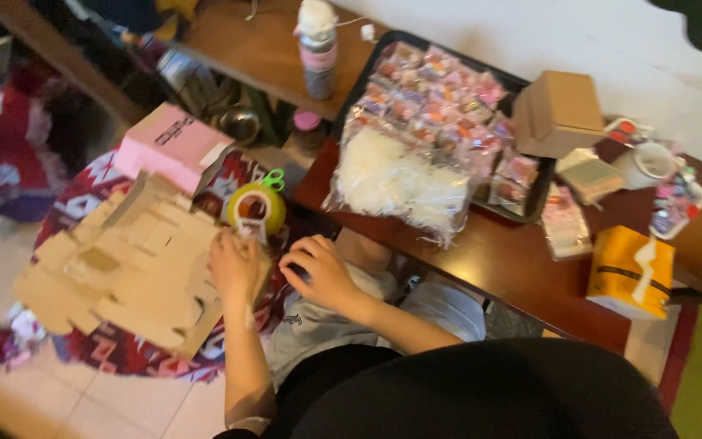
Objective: Packing small items into a cardboard box with shredded paper filler.
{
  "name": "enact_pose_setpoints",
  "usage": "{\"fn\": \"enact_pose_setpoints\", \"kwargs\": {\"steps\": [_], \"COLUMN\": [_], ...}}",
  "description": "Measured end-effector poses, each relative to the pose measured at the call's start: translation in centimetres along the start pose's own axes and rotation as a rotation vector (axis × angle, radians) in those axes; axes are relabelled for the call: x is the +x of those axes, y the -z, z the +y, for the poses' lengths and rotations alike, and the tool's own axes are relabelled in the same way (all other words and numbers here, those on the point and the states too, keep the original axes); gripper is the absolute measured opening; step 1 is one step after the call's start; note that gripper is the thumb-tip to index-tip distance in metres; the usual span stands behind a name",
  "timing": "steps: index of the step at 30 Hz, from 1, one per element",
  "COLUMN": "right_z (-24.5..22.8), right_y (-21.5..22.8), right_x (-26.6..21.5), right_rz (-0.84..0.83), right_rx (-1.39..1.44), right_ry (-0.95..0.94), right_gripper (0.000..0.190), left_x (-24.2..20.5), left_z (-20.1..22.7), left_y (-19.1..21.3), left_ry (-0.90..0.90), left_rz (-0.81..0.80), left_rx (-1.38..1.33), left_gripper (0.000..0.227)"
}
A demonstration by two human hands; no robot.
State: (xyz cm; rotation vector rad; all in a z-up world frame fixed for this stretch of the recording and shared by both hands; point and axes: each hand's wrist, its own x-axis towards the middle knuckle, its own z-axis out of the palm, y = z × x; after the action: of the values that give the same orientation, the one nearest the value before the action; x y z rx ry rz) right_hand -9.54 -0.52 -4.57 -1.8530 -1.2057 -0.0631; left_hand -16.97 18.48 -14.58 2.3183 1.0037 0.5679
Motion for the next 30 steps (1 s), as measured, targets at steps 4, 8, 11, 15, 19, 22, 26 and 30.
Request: {"fn": "enact_pose_setpoints", "kwargs": {"steps": [4, 8, 11, 15, 19, 22, 26, 30], "right_z": [9.1, 16.2, 17.4, 16.7, 15.7, 15.0, 14.3, 13.5], "right_y": [-10.8, -21.1, -24.4, -25.4, -23.3, -22.9, -23.0, -23.2], "right_x": [-2.2, -5.4, -6.1, -4.8, -2.4, -1.4, -0.1, 1.2], "right_rz": [-0.273, -0.439, -0.403, -0.390, -0.526, -0.538, -0.461, -0.491], "right_rx": [0.055, 0.121, 0.060, -0.076, -0.104, -0.108, -0.094, -0.121], "right_ry": [-0.103, -0.352, -0.488, -0.576, -0.668, -0.650, -0.399, -0.331], "right_gripper": [0.013, 0.038, 0.056, 0.069, 0.063, 0.055, 0.040, 0.037], "left_x": [-0.8, -2.4, -2.9, -2.9, -1.4, -0.9, 0.8, 1.4], "left_z": [-12.1, -12.7, -14.9, -17.1, -18.0, -21.7, -17.8, -17.5], "left_y": [-6.1, -6.9, -9.7, -9.1, -7.5, -9.3, -5.2, -3.7], "left_ry": [0.393, 0.606, 0.622, 0.551, 0.680, 0.766, 0.870, 0.919], "left_rz": [-0.179, -0.327, -0.317, -0.293, -0.253, -0.094, 0.002, 0.002], "left_rx": [0.258, 0.307, 0.277, 0.206, 0.225, 0.384, 0.429, 0.228], "left_gripper": [0.079, 0.105, 0.114, 0.109, 0.104, 0.110, 0.110, 0.102]}}
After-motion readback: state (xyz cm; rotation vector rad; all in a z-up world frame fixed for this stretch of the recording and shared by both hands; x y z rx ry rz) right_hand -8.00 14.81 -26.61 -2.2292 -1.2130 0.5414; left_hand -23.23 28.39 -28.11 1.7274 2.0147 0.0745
